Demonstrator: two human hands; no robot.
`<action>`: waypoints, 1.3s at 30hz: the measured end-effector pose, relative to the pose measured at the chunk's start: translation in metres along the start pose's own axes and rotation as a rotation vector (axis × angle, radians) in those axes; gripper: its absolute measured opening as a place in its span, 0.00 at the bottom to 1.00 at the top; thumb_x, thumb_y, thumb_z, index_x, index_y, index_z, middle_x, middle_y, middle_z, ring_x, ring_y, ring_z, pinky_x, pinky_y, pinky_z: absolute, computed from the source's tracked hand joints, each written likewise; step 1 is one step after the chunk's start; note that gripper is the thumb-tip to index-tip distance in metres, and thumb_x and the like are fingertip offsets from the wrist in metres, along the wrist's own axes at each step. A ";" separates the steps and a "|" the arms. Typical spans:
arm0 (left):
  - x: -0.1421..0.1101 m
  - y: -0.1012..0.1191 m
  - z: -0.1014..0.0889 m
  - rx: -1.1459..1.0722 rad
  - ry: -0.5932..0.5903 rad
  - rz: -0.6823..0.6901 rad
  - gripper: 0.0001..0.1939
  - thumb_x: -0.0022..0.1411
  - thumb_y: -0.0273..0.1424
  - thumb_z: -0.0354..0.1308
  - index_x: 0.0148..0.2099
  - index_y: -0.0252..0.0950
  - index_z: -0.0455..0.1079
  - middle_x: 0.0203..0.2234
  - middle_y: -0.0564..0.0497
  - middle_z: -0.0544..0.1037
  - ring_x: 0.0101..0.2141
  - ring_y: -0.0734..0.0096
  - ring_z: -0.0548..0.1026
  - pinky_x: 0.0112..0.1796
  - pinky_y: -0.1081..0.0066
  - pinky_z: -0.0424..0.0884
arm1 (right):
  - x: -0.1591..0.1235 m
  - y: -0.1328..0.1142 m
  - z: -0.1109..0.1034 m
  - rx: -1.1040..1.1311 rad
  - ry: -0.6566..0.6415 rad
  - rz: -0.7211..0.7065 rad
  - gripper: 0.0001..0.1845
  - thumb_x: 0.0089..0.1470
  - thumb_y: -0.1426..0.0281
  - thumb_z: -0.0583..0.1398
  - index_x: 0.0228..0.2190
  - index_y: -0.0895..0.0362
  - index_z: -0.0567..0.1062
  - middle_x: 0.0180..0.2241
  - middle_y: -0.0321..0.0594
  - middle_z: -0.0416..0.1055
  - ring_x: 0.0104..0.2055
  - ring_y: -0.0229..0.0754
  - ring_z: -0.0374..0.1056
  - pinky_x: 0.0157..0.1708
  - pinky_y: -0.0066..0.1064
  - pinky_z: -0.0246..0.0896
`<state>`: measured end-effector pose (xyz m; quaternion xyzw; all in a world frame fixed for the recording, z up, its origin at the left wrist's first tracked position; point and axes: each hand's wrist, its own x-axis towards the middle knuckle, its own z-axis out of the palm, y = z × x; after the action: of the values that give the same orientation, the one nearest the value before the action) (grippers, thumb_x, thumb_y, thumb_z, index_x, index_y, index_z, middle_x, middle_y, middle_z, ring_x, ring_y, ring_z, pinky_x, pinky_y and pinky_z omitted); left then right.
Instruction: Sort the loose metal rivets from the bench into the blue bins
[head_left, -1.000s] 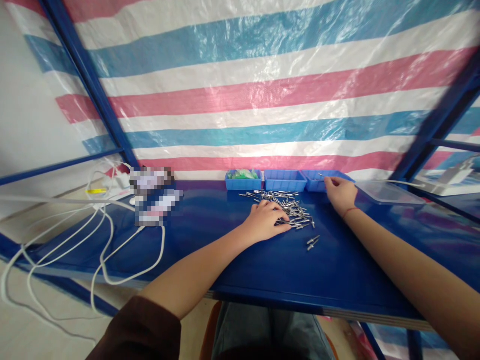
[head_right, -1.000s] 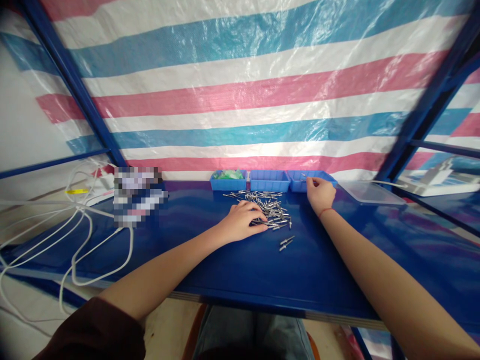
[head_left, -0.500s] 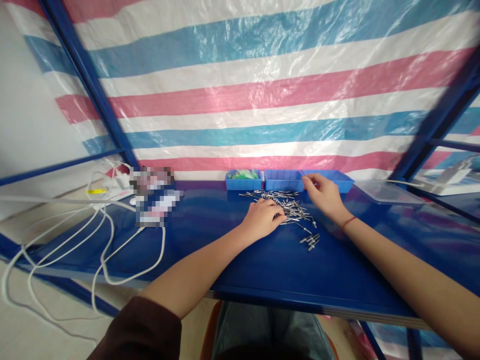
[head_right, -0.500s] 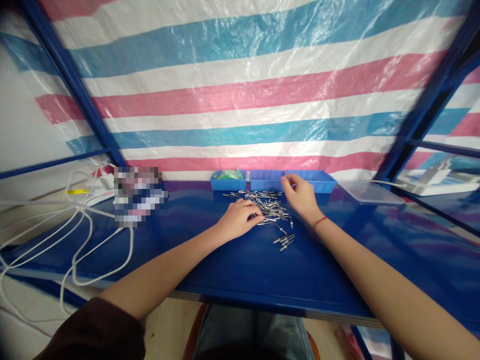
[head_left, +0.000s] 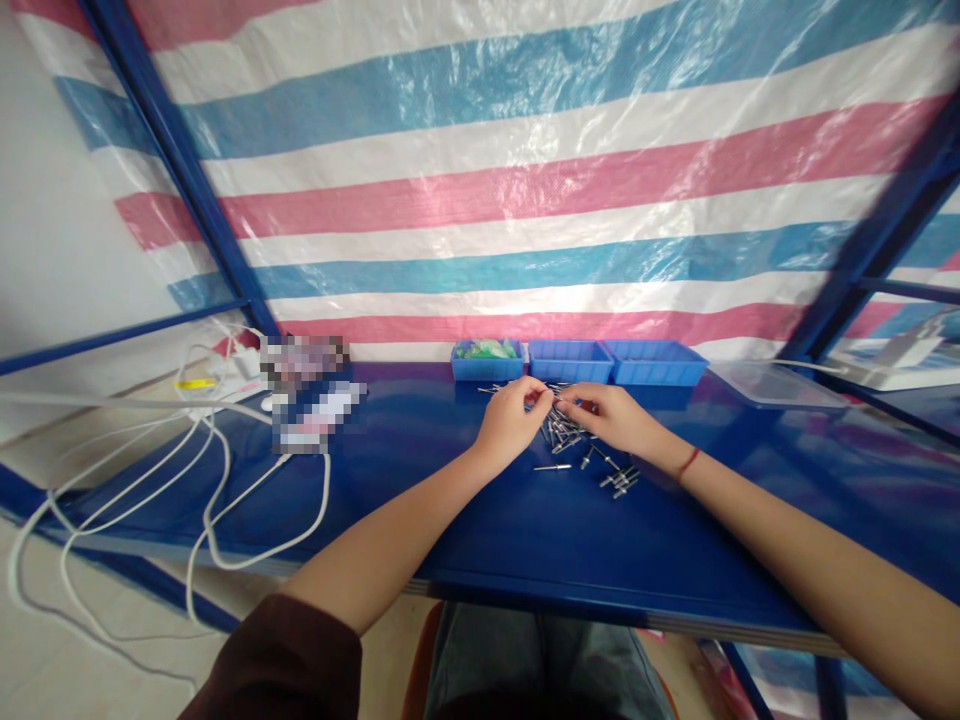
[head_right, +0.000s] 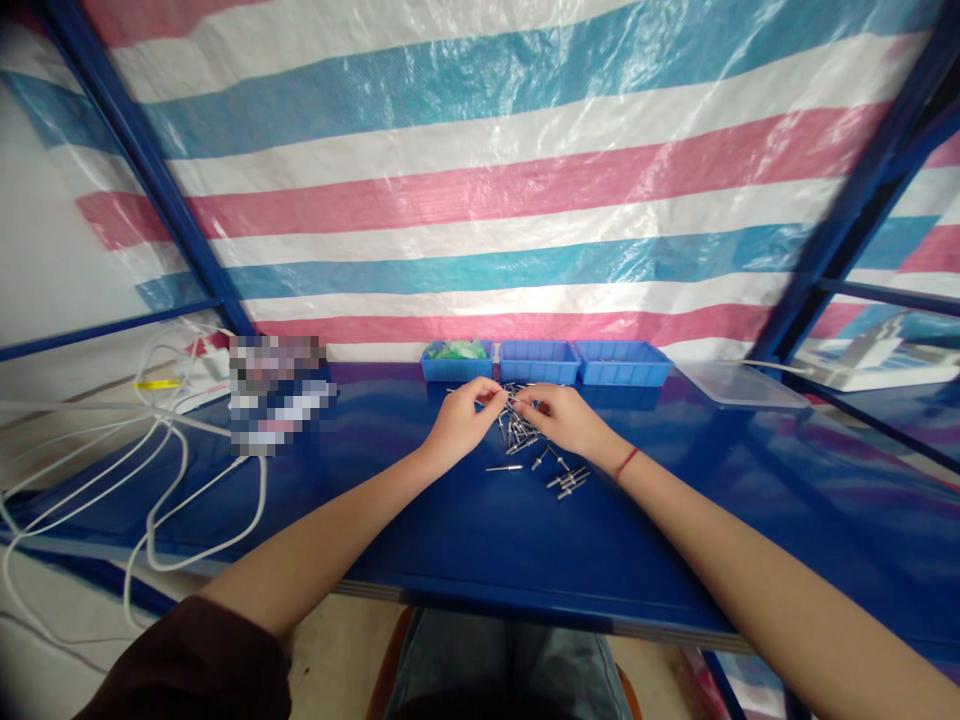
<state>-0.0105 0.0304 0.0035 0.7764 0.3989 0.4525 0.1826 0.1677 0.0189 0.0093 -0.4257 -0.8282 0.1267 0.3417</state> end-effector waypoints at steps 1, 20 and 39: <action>0.000 0.001 0.000 -0.031 -0.003 -0.010 0.07 0.61 0.33 0.53 0.35 0.36 0.70 0.31 0.52 0.78 0.34 0.71 0.74 0.39 0.72 0.68 | 0.000 -0.001 0.001 -0.001 -0.006 -0.002 0.19 0.58 0.58 0.52 0.31 0.56 0.76 0.31 0.40 0.74 0.29 0.40 0.66 0.30 0.30 0.59; 0.001 0.006 -0.001 -0.190 0.010 0.012 0.06 0.59 0.33 0.56 0.36 0.36 0.69 0.31 0.52 0.78 0.31 0.74 0.75 0.34 0.75 0.68 | 0.003 -0.006 0.010 0.460 0.212 0.164 0.18 0.48 0.54 0.61 0.32 0.56 0.70 0.27 0.36 0.67 0.22 0.34 0.59 0.20 0.28 0.54; 0.001 0.001 -0.011 0.185 -0.392 0.212 0.24 0.62 0.38 0.53 0.57 0.35 0.60 0.40 0.45 0.76 0.39 0.66 0.74 0.42 0.67 0.68 | 0.005 0.042 -0.031 0.117 0.696 0.451 0.13 0.48 0.60 0.59 0.31 0.56 0.70 0.31 0.40 0.71 0.22 0.38 0.66 0.20 0.29 0.58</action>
<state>-0.0191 0.0294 0.0102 0.9003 0.3118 0.2714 0.1361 0.2119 0.0460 0.0135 -0.5936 -0.5409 0.0935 0.5885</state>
